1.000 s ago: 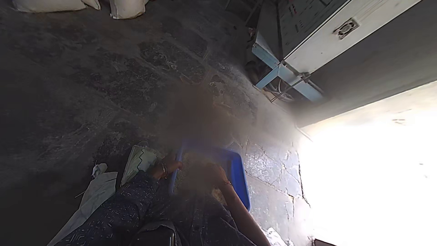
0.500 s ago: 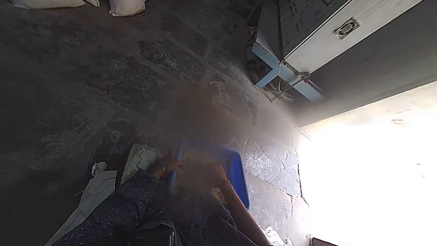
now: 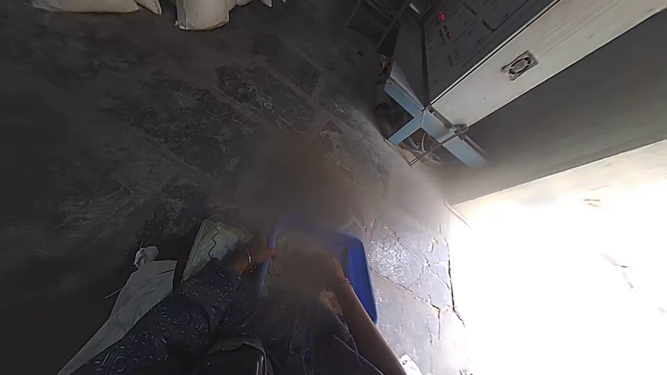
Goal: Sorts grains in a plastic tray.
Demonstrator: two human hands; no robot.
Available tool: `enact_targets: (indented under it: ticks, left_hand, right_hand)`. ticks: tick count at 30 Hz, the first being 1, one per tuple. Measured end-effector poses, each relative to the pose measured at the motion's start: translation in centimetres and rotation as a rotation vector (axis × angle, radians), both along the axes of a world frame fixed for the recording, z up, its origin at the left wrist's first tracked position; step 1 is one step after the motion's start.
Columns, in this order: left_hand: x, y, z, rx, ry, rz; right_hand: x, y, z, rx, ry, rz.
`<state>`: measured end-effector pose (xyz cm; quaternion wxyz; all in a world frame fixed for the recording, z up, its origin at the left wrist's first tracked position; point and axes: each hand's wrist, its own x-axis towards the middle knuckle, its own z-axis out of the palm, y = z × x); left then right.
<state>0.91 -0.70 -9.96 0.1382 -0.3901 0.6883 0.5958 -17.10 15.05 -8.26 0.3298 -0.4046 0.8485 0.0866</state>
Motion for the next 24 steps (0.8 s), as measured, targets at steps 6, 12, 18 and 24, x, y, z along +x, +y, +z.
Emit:
enact_targets:
  ticks: [6, 12, 18, 24]
  left_hand:
    - [0.1, 0.1, 0.0, -0.016, -0.001, 0.018]
    - [0.2, 0.1, 0.4, -0.022, -0.004, 0.005]
    - [-0.1, 0.1, -0.4, -0.019, 0.019, 0.012]
    - [0.0, -0.1, -0.4, -0.012, 0.02, 0.003]
  right_hand:
    - [0.2, 0.1, -0.1, -0.009, -0.015, 0.007]
    - [0.8, 0.2, 0.1, 0.007, -0.012, 0.007]
    - [1.0, 0.3, 0.4, -0.071, 0.011, 0.002]
    - [1.2, 0.1, 0.9, -0.095, 0.025, -0.013]
